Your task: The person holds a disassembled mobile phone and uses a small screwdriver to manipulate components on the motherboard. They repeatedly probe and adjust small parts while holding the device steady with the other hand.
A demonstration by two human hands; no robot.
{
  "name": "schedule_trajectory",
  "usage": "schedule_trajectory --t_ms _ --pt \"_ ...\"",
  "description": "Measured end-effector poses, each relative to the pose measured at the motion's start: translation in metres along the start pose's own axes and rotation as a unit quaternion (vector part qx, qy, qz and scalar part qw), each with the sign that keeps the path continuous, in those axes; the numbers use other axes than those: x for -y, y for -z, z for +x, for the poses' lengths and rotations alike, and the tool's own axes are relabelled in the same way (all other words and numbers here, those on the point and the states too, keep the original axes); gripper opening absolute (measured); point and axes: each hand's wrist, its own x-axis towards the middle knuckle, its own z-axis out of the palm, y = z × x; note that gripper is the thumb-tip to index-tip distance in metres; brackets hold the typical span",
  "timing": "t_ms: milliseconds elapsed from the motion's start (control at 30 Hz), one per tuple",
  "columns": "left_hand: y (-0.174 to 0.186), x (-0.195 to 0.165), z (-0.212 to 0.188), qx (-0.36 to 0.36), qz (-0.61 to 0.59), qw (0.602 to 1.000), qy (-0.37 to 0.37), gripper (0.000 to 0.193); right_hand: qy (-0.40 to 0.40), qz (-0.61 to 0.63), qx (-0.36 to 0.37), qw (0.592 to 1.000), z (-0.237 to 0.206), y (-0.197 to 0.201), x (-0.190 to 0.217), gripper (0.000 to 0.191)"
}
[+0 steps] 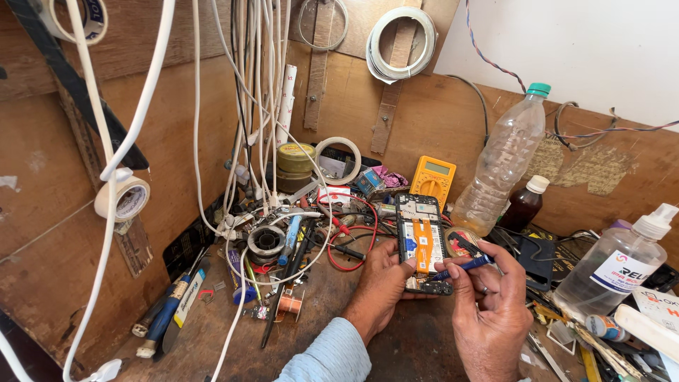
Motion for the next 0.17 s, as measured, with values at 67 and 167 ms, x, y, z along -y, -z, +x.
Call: schedule_trajectory --t_ms 67,167 --pt "-0.0008 0.0010 0.0005 -0.003 0.002 1.000 0.000 0.028 -0.002 0.003 0.000 1.000 -0.0004 0.0009 -0.0007 0.047" --pt "0.0001 0.0015 0.0007 -0.006 0.005 1.000 -0.001 0.028 -0.006 0.007 0.004 1.000 -0.0010 0.0006 -0.0013 0.047"
